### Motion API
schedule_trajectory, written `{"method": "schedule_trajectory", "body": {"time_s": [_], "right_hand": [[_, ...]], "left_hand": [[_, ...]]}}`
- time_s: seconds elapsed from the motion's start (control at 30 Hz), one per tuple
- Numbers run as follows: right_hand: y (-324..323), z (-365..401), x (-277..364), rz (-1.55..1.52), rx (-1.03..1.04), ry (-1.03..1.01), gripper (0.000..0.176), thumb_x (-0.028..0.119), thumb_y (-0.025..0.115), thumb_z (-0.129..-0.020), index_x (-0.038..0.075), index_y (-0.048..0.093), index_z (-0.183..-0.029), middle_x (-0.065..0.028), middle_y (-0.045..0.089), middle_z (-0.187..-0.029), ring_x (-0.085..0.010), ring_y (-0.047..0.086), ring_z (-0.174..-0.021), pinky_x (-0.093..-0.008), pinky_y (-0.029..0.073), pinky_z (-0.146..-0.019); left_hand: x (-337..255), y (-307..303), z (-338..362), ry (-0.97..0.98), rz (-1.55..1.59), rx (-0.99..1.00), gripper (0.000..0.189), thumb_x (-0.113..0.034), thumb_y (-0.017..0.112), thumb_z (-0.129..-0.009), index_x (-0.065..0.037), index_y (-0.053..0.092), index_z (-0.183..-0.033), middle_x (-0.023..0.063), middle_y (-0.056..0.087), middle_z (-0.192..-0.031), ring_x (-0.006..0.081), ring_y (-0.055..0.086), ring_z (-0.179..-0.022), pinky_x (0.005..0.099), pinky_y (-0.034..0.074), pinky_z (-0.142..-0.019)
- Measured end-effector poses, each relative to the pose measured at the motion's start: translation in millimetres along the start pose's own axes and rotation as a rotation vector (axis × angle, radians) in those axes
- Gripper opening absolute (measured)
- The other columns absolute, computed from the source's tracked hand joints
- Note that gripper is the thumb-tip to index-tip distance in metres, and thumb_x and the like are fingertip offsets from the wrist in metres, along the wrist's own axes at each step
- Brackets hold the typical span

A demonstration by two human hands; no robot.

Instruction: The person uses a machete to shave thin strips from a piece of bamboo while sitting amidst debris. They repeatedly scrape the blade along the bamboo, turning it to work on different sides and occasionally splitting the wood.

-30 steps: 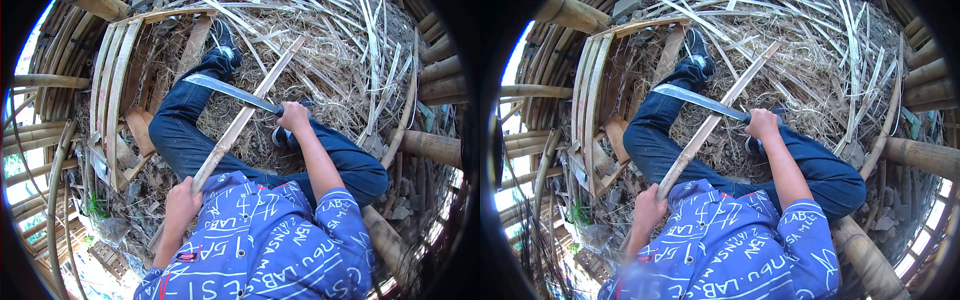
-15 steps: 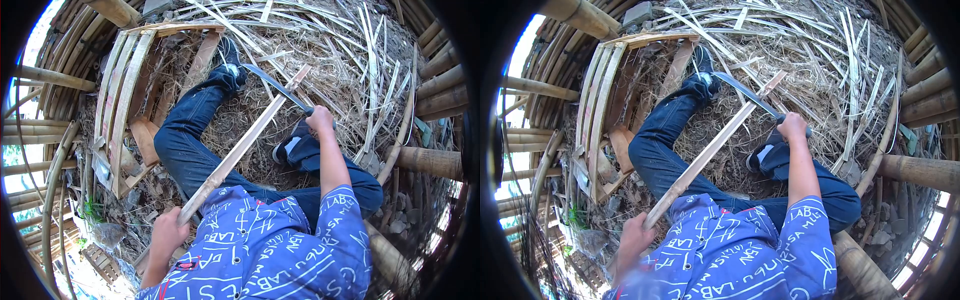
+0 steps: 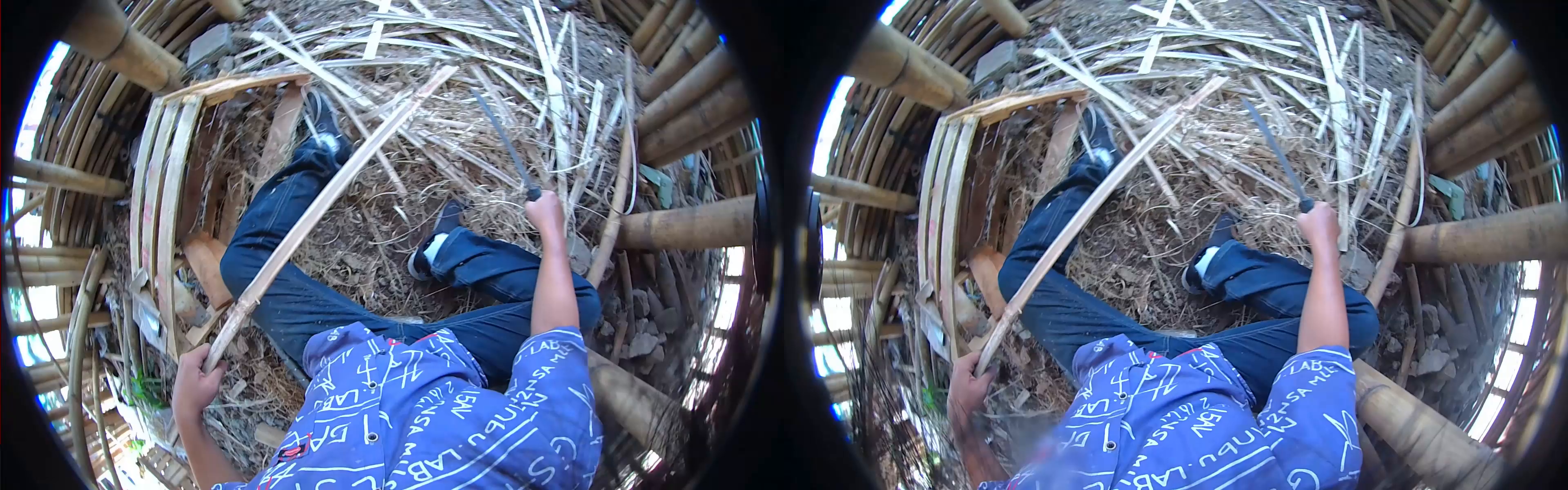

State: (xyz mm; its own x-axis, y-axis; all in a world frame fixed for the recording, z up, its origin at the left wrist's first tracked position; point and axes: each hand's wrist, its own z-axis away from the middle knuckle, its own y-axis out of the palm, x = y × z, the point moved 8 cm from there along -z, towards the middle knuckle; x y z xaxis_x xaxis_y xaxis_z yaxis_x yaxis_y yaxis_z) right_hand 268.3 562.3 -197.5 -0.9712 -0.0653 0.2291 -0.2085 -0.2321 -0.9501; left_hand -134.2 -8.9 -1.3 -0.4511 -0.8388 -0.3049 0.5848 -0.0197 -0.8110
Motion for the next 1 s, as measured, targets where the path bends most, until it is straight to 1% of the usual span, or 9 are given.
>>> {"method": "schedule_trajectory", "body": {"time_s": [0.13, 0.27, 0.3, 0.43, 0.53, 0.57, 0.63, 0.73, 1.0], "right_hand": [[-11.8, 27.7, 12.5, -0.173, 0.002, 0.026, 0.025, 0.021, 0.062, -0.07, 0.0, 0.07, -0.08, -0.0264, 0.067, -0.083, -0.0427, 0.065, -0.085, -0.0474, 0.051, -0.075], [4.6, 48.1, 17.7, -0.581, 0.059, -0.033, 0.016, 0.011, 0.062, -0.07, 0.0, 0.056, -0.061, -0.0089, 0.058, -0.056, -0.0152, 0.055, -0.045, -0.0322, 0.046, -0.045], [13.9, 59.4, 17.4, -0.78, 0.156, 0.104, 0.013, 0.011, 0.064, -0.07, 0.001, 0.057, -0.064, -0.0079, 0.057, -0.054, -0.0157, 0.057, -0.047, -0.0328, 0.046, -0.046], [16.9, 110.0, 57.3, -1.156, 0.269, 0.142, 0.006, 0.003, 0.06, -0.074, 0.002, 0.055, -0.07, -0.0041, 0.053, -0.056, -0.0114, 0.047, -0.04, -0.0283, 0.039, -0.039], [49.1, 149.9, 71.9, -1.301, 0.356, 0.191, 0.005, 0.002, 0.059, -0.076, 0.003, 0.055, -0.075, -0.0051, 0.053, -0.057, -0.0133, 0.049, -0.041, -0.0298, 0.04, -0.038], [55.1, 164.2, 77.7, -1.328, 0.398, 0.193, 0.004, 0.002, 0.059, -0.076, 0.003, 0.055, -0.076, -0.0049, 0.054, -0.058, -0.0134, 0.049, -0.041, -0.0299, 0.041, -0.039], [67.5, 186.2, 84.0, -1.32, 0.483, 0.179, 0.005, 0.003, 0.059, -0.077, 0.003, 0.056, -0.074, -0.0041, 0.053, -0.057, -0.0129, 0.05, -0.042, -0.0286, 0.042, -0.039], [76.9, 206.2, 85.6, -1.225, 0.588, 0.137, 0.009, 0.004, 0.059, -0.079, 0.003, 0.055, -0.071, -0.0038, 0.053, -0.057, -0.013, 0.05, -0.043, -0.0285, 0.041, -0.039], [59.1, 220.9, 93.4, -1.124, 0.626, 0.037, 0.006, 0.002, 0.059, -0.078, 0.004, 0.056, -0.073, -0.0033, 0.053, -0.057, -0.0127, 0.05, -0.042, -0.0289, 0.041, -0.04]], "left_hand": [[2.7, 36.2, -37.9, 0.04, 0.362, 0.192, 0.014, -0.01, 0.064, -0.081, 0.001, 0.056, -0.083, -0.002, 0.046, -0.065, 0.0092, 0.042, -0.063, 0.0288, 0.035, -0.057], [-13.7, 62.7, -53.1, 0.059, 0.446, 0.325, 0.014, -0.015, 0.06, -0.086, -0.002, 0.057, -0.082, -0.0041, 0.045, -0.064, 0.0066, 0.039, -0.061, 0.026, 0.032, -0.055], [-18.1, 70.1, -56.6, 0.06, 0.45, 0.322, 0.014, -0.015, 0.06, -0.086, -0.002, 0.057, -0.082, -0.0041, 0.045, -0.064, 0.0066, 0.039, -0.061, 0.026, 0.032, -0.055], [-8.1, 115.0, -75.5, 0.025, 0.499, 0.378, 0.018, -0.019, 0.057, -0.091, -0.003, 0.059, -0.084, -0.0052, 0.044, -0.063, 0.0058, 0.038, -0.058, 0.0258, 0.032, -0.052], [-9.7, 145.6, -89.8, 0.055, 0.41, 0.395, 0.024, -0.024, 0.057, -0.093, -0.001, 0.058, -0.085, -0.0028, 0.047, -0.068, 0.0085, 0.042, -0.065, 0.0283, 0.037, -0.057], [-20.0, 147.1, -93.5, 0.186, 0.348, 0.293, 0.028, -0.026, 0.056, -0.094, 0.002, 0.058, -0.087, 0.0056, 0.055, -0.07, 0.0197, 0.052, -0.067, 0.035, 0.042, -0.063], [-23.6, 150.1, -102.0, 0.161, 0.122, 0.207, 0.033, -0.03, 0.054, -0.094, 0.003, 0.059, -0.089, 0.0205, 0.063, -0.078, 0.0369, 0.061, -0.077, 0.0437, 0.046, -0.071], [-40.5, 145.7, -102.2, 0.077, 0.035, 0.122, 0.039, -0.037, 0.054, -0.093, 0.002, 0.06, -0.089, 0.0293, 0.063, -0.088, 0.0462, 0.06, -0.09, 0.0506, 0.046, -0.078], [-61.9, 143.6, -96.3, 0.083, -0.092, -0.118, 0.05, -0.048, 0.055, -0.09, 0.001, 0.064, -0.082, 0.0254, 0.067, -0.083, 0.0416, 0.065, -0.083, 0.0497, 0.052, -0.077]]}}
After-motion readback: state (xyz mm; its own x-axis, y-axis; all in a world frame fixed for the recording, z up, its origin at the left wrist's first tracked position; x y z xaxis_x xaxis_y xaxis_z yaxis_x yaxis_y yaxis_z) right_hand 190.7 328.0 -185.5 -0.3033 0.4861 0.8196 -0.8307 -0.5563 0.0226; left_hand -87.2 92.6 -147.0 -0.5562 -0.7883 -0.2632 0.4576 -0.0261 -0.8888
